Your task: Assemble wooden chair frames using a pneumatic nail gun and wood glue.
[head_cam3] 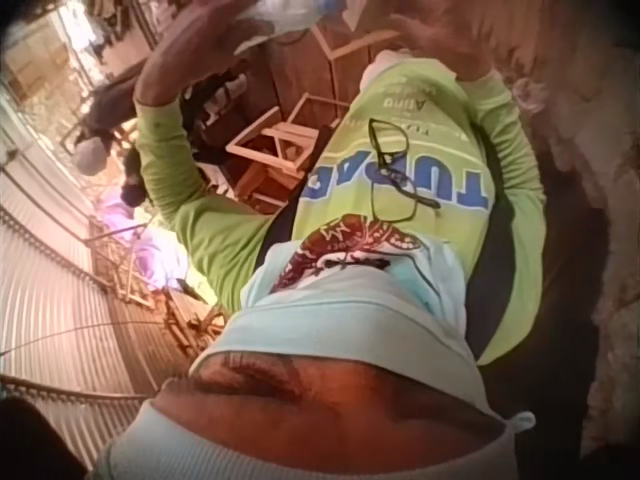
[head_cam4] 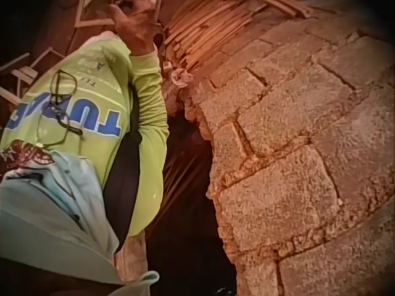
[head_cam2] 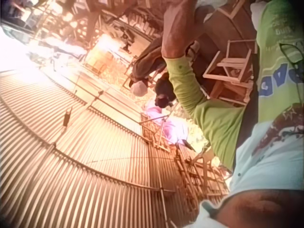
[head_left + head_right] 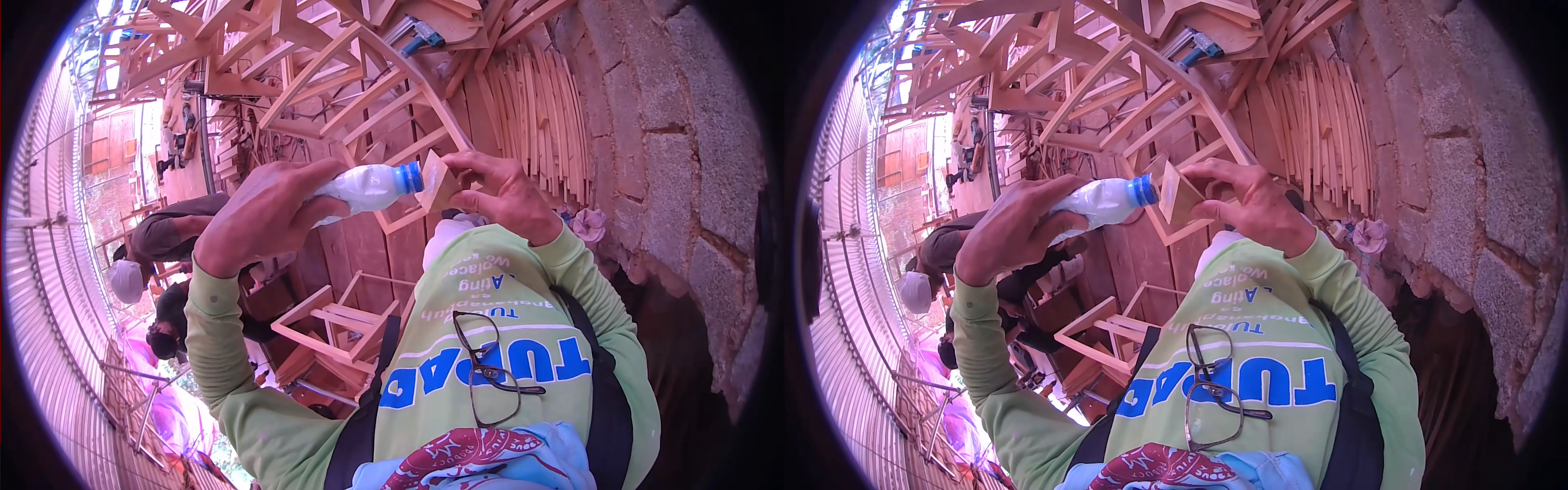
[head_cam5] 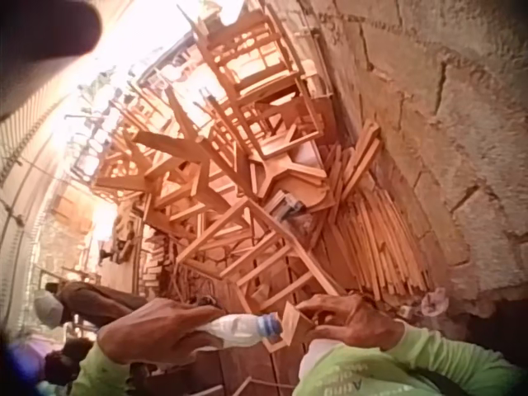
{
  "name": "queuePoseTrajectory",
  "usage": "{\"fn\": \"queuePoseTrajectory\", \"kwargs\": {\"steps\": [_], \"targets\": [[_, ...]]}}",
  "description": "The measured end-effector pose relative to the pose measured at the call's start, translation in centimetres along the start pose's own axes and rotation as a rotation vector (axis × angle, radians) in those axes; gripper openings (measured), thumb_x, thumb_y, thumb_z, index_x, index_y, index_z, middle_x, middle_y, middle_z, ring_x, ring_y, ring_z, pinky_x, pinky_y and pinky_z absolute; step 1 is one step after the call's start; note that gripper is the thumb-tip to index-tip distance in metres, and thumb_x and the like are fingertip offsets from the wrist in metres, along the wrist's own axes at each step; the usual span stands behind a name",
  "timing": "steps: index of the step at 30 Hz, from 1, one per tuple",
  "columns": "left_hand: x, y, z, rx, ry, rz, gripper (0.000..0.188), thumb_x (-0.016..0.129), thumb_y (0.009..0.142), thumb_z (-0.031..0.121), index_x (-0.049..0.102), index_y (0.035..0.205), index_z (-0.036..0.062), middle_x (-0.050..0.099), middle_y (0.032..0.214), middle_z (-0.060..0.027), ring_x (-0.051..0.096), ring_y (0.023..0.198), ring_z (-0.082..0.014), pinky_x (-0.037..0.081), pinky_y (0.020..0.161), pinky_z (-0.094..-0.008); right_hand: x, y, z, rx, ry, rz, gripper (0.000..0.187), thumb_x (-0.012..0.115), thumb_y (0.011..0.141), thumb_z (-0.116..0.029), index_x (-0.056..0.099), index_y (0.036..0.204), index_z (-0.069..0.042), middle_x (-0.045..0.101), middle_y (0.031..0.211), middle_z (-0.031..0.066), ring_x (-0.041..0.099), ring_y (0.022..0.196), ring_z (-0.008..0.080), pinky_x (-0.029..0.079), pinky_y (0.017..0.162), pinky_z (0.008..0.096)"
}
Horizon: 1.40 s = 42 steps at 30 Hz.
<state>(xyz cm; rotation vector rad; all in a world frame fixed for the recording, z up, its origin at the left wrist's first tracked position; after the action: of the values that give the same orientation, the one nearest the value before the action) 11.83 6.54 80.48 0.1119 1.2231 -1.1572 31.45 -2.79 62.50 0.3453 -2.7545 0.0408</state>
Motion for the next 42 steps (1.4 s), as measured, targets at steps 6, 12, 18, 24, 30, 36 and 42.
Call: {"fn": "queuePoseTrajectory", "kwargs": {"steps": [6, 12, 18, 24, 30, 36, 42], "targets": [[-0.6, 0.7, 0.1, -0.02, 0.043, -0.021, 0.033, 0.068, 0.092, 0.015, 0.062, 0.12, -0.0004, 0.068, 0.092, -0.0222, 0.065, 0.084, -0.0459, 0.05, 0.074, -0.0479, -0.4, 0.6, -0.5, -0.002, -0.018, -0.035, 0.051, 0.07, 0.083, 0.011, 0.063, 0.132, -0.001, 0.064, 0.116, 0.0027, 0.058, 0.092, 0.0082, 0.05, 0.084, 0.023], [-1.2, 1.6, 0.4, -0.03, 0.065, -0.035, 0.034, 0.068, 0.091, 0.016, 0.062, 0.119, -0.0008, 0.068, 0.092, -0.0228, 0.063, 0.084, -0.0467, 0.05, 0.074, -0.0486, -0.9, 1.0, -0.6, 0.033, 0.026, -0.05, 0.051, 0.069, 0.083, 0.012, 0.063, 0.132, -0.001, 0.063, 0.118, 0.0035, 0.059, 0.097, 0.0088, 0.051, 0.086, 0.0235], [-1.5, 1.8, 0.3, 0.016, 0.097, 0.016, 0.032, 0.069, 0.09, 0.017, 0.06, 0.117, 0.0019, 0.066, 0.086, -0.0228, 0.063, 0.081, -0.047, 0.046, 0.069, -0.053, -1.2, 1.3, -1.1, -0.013, 0.039, -0.054, 0.05, 0.068, 0.085, 0.012, 0.063, 0.133, 0.0, 0.064, 0.122, 0.0063, 0.061, 0.104, 0.0116, 0.052, 0.091, 0.0263], [-1.8, 2.4, 0.7, 0.034, 0.142, 0.038, 0.03, 0.069, 0.091, 0.019, 0.06, 0.114, 0.0009, 0.065, 0.085, -0.0235, 0.063, 0.081, -0.0468, 0.047, 0.071, -0.0516, -1.5, 1.4, -0.7, -0.003, 0.006, -0.079, 0.05, 0.07, 0.083, 0.008, 0.063, 0.132, 0.0, 0.062, 0.126, 0.0067, 0.057, 0.113, 0.0152, 0.046, 0.093, 0.0281], [-2.1, 3.0, 1.7, -0.013, 0.168, -0.043, 0.025, 0.07, 0.087, 0.012, 0.059, 0.106, 0.0001, 0.066, 0.081, -0.0222, 0.064, 0.078, -0.0451, 0.046, 0.068, -0.0522, -1.6, 1.4, -0.8, 0.007, -0.025, -0.091, 0.05, 0.067, 0.084, 0.011, 0.062, 0.133, 0.0, 0.061, 0.124, 0.0063, 0.057, 0.112, 0.0147, 0.046, 0.093, 0.0269], [-1.8, 3.2, 1.8, -0.02, 0.175, -0.071, 0.022, 0.071, 0.087, 0.012, 0.06, 0.103, 0.0006, 0.068, 0.082, -0.0213, 0.065, 0.078, -0.0442, 0.048, 0.068, -0.0517, -1.6, 1.6, -0.8, -0.01, -0.015, -0.084, 0.051, 0.067, 0.084, 0.012, 0.061, 0.133, 0.001, 0.06, 0.124, 0.0061, 0.057, 0.111, 0.0138, 0.047, 0.093, 0.0261], [-1.4, 3.0, 1.7, 0.001, 0.189, -0.06, 0.023, 0.071, 0.088, 0.014, 0.061, 0.104, 0.0021, 0.067, 0.08, -0.0205, 0.065, 0.077, -0.0438, 0.048, 0.067, -0.0514, -2.0, 1.9, -0.8, -0.028, 0.002, -0.073, 0.05, 0.067, 0.084, 0.014, 0.061, 0.133, 0.002, 0.058, 0.125, 0.0067, 0.057, 0.113, 0.0145, 0.047, 0.096, 0.027]]}}
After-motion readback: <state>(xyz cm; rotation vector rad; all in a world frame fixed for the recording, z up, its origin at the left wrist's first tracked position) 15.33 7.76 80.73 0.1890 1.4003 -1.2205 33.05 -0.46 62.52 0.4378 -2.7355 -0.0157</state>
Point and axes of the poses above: each hand's wrist, its own y-axis towards the middle knuckle, its own x-axis out of the palm, z = x × y, the point moved 5 cm from there along y, towards the middle knuckle
